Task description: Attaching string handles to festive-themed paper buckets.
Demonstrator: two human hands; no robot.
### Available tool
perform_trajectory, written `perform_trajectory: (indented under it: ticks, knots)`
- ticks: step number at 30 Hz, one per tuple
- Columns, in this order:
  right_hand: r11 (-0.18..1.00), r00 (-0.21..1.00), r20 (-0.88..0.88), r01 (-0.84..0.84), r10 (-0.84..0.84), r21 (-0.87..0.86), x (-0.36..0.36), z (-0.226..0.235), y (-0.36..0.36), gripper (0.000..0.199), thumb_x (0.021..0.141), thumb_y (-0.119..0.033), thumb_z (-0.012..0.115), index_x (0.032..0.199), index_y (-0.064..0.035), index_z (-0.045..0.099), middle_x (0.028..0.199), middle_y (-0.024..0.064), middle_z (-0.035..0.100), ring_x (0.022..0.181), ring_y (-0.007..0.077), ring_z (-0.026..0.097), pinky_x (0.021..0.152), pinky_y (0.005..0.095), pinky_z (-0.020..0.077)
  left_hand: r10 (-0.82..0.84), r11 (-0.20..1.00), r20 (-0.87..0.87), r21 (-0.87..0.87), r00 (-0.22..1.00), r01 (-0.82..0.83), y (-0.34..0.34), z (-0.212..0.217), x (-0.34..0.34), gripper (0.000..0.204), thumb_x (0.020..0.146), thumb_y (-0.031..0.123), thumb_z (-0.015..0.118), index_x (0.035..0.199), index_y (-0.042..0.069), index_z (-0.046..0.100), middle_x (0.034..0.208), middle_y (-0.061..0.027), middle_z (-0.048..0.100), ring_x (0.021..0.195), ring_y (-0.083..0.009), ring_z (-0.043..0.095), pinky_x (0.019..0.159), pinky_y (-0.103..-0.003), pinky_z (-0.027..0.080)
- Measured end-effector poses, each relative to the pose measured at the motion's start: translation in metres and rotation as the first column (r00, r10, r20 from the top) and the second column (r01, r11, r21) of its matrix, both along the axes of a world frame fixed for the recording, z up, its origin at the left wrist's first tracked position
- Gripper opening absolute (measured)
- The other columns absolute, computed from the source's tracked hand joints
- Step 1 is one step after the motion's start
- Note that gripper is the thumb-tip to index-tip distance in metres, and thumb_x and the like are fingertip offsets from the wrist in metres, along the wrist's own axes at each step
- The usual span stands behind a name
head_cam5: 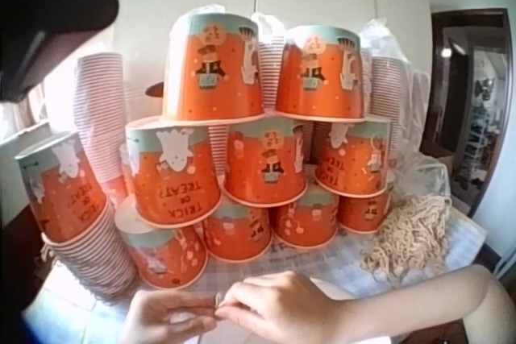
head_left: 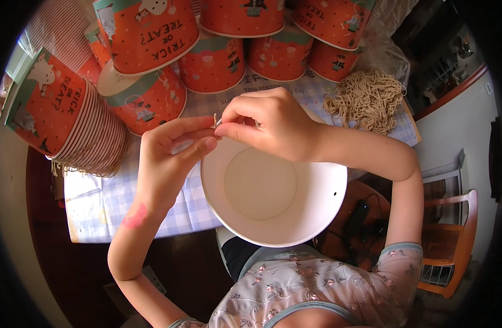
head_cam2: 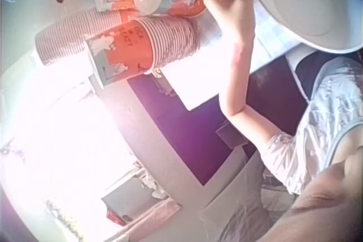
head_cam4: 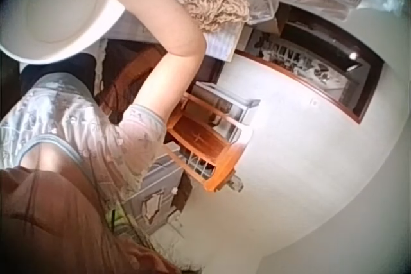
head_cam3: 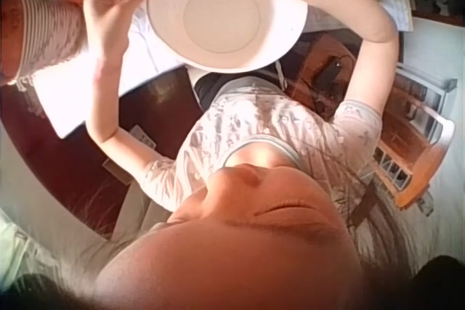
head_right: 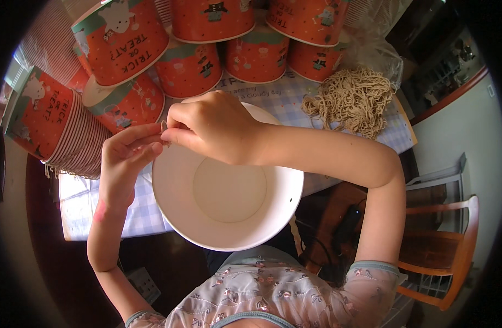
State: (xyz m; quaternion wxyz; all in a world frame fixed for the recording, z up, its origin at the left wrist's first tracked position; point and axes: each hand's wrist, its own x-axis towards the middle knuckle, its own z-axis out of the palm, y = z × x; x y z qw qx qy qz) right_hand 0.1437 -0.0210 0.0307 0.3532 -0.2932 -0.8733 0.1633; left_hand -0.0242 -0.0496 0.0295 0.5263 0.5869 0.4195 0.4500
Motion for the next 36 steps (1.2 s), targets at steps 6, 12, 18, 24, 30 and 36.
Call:
perform_trajectory:
  ticks: [6, 12, 18, 24, 30, 36]
  knots:
    - [0.892, 0.995, -0.093, -0.012, -0.034, -0.452, -0.003, 0.007, -0.006, 0.009, 0.068, -0.01, 0.057, 0.07, -0.0011, 0.053, 0.063, 0.0034, 0.055, 0.056, 0.0077, 0.05, 0.049, 0.0207, 0.04, 0.017, 0.998, 0.021, -0.062, 1.0, -0.015, 0.002, -0.001, 0.0, 0.02, 0.066, 0.001, 0.057, 0.084, -0.006, 0.053, 0.075, -0.0084, 0.056, 0.072, -0.0103, 0.053, 0.065, -0.021, 0.041]
    - [0.768, 0.995, -0.1, -0.085, 0.028, -0.635, -0.002, 0.01, -0.007, 0.01, 0.069, -0.01, 0.056, 0.075, -0.0023, 0.054, 0.069, 0.0026, 0.054, 0.065, 0.0055, 0.049, 0.057, 0.0195, 0.0399, 0.028, 0.995, 0.029, -0.096, 0.999, -0.025, 0.001, -0.001, -0.002, 0.02, 0.064, 0.0, 0.057, 0.083, -0.006, 0.052, 0.073, -0.0086, 0.056, 0.07, -0.01, 0.052, 0.064, -0.021, 0.041]
    - [0.775, 0.999, 0.014, -0.016, 0.032, -0.632, -0.007, 0.01, -0.009, 0.01, 0.07, -0.009, 0.054, 0.076, -0.001, 0.053, 0.07, 0.0029, 0.054, 0.064, 0.0052, 0.049, 0.057, 0.0197, 0.0398, 0.041, 0.993, 0.101, -0.116, 0.994, -0.03, 0.002, -0.004, -0.002, 0.024, 0.064, -0.001, 0.058, 0.086, -0.006, 0.05, 0.073, -0.008, 0.056, 0.069, -0.0104, 0.052, 0.063, -0.021, 0.042]
    - [0.761, 0.999, -0.012, -0.041, 0.044, -0.648, -0.006, 0.007, -0.008, 0.009, 0.071, -0.008, 0.053, 0.075, -0.0001, 0.052, 0.068, 0.0013, 0.052, 0.063, 0.0043, 0.047, 0.057, 0.0187, 0.0395, 0.061, 0.988, 0.114, -0.149, 0.992, -0.044, 0.002, -0.007, -0.003, 0.025, 0.064, -0.001, 0.058, 0.087, -0.006, 0.05, 0.074, -0.008, 0.056, 0.07, -0.0106, 0.052, 0.063, -0.021, 0.042]
    - [0.734, 0.997, -0.072, -0.075, 0.036, -0.675, -0.002, 0.005, -0.006, 0.008, 0.071, -0.007, 0.052, 0.075, 0.0, 0.052, 0.068, 0.0004, 0.052, 0.062, 0.004, 0.046, 0.056, 0.0182, 0.0393, 0.028, 0.997, 0.132, -0.072, 0.991, -0.018, 0.002, -0.011, -0.004, 0.023, 0.065, -0.002, 0.057, 0.087, -0.006, 0.05, 0.074, -0.0064, 0.055, 0.072, -0.0095, 0.05, 0.063, -0.02, 0.042]
    - [0.746, 0.994, -0.107, -0.093, 0.029, -0.66, -0.001, 0.006, -0.007, 0.009, 0.07, -0.008, 0.054, 0.074, 0.0, 0.052, 0.067, 0.0008, 0.052, 0.061, 0.0041, 0.047, 0.055, 0.0182, 0.0393, 0.047, 0.939, -0.104, 0.343, 0.993, -0.008, 0.003, -0.016, -0.002, 0.019, 0.066, -0.004, 0.054, 0.084, -0.001, 0.053, 0.073, -0.0046, 0.054, 0.07, -0.0106, 0.049, 0.065, -0.021, 0.039]
